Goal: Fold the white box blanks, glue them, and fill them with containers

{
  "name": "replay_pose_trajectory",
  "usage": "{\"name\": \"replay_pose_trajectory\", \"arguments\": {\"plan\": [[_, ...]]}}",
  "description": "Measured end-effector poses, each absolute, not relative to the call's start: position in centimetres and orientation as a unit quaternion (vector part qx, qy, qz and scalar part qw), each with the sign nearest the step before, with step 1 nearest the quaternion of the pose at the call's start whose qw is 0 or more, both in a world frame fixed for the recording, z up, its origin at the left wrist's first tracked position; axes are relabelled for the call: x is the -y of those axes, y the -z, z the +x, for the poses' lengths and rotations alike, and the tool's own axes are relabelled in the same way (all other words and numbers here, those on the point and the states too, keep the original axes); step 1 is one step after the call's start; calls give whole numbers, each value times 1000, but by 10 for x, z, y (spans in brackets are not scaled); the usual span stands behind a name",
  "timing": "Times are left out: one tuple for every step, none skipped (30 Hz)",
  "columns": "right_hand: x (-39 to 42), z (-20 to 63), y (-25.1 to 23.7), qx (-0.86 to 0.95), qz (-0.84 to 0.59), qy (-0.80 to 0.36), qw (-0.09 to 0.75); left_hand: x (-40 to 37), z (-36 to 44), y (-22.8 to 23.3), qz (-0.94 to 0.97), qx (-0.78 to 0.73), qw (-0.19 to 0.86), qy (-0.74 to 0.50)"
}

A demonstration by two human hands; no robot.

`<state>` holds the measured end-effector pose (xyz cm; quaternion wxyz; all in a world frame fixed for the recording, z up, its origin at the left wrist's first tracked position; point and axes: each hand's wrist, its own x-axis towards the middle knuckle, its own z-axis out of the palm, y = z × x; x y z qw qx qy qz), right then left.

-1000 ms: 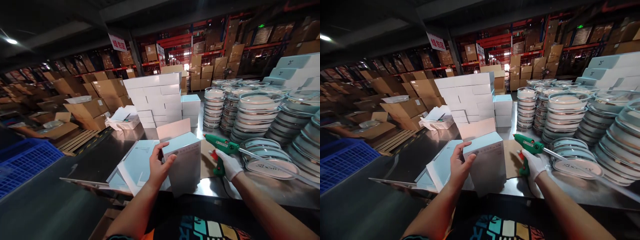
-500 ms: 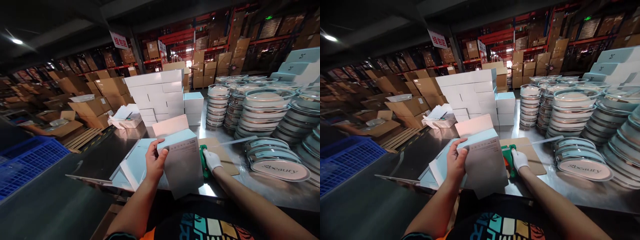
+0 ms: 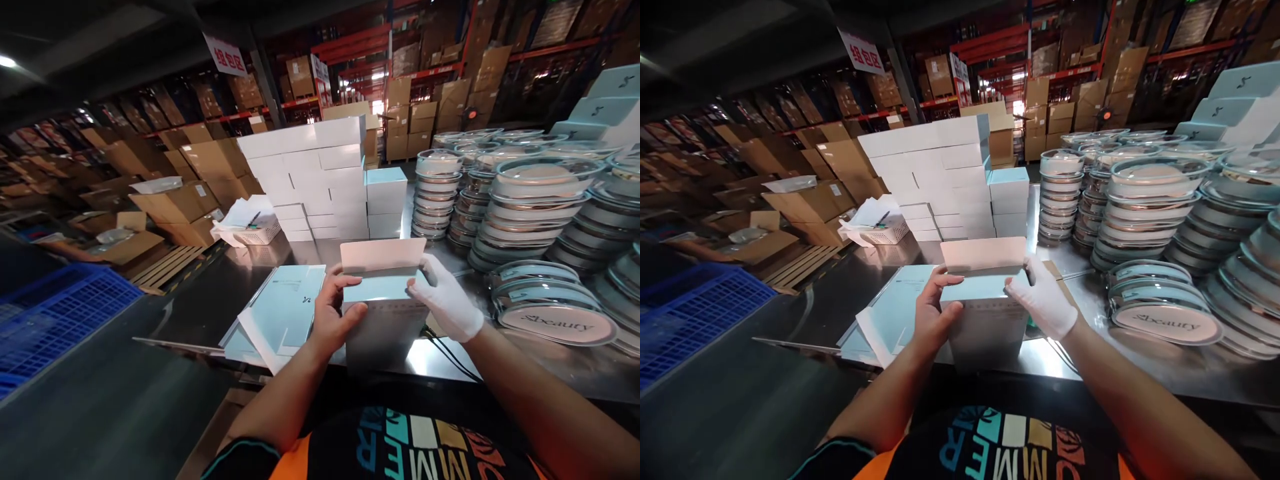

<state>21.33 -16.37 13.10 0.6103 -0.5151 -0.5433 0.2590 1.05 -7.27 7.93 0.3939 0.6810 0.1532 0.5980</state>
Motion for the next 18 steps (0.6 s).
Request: {"name": "replay_pose_trajectory", "arguments": {"plan": [[166, 218, -127, 563, -513, -244, 601, 73, 12, -76, 672, -151, 397, -606], [169, 224, -122, 582, -510, -228, 591, 73, 12, -74, 663, -145, 401, -616], [173, 229, -117, 602, -508, -211, 579, 72, 11, -72, 657, -135, 402, -624], [176, 234, -111, 622, -502, -192, 569, 72, 10, -72, 661, -118, 396, -626], [180, 237, -106, 641, -492, -176, 563, 70, 8, -73, 676, -97, 383, -623], [183, 240, -102, 660, -475, -163, 558, 69, 6, -75, 699, -75, 364, -612], [186, 241, -100, 682, -452, -151, 555, 66, 5, -78, 724, -49, 340, -598], [187, 242, -98, 706, -426, -135, 549, 64, 3, -82, 747, -23, 314, -585], [188, 241, -97, 727, -402, -118, 544, 60, 2, -85, 766, 3, 288, -575], [188, 241, -97, 743, -383, -103, 539, 57, 2, -88, 779, 26, 266, -567], [188, 241, -98, 754, -370, -92, 535, 54, 2, -89, 788, 47, 248, -561], [186, 241, -98, 761, -362, -85, 531, 50, 2, -91, 795, 63, 234, -556], [185, 242, -99, 765, -361, -80, 528, 47, 1, -91, 799, 72, 226, -552], [183, 243, -99, 767, -362, -74, 524, 45, 0, -92, 800, 75, 225, -551], [182, 244, -99, 770, -361, -66, 522, 44, -1, -93, 801, 76, 224, -550], [181, 244, -98, 774, -357, -51, 521, 44, -4, -95, 802, 75, 224, -548], [180, 243, -97, 776, -355, -32, 520, 46, -8, -99, 810, 71, 221, -538], [181, 241, -95, 780, -355, -10, 516, 48, -12, -104, 826, 63, 211, -519]]}}
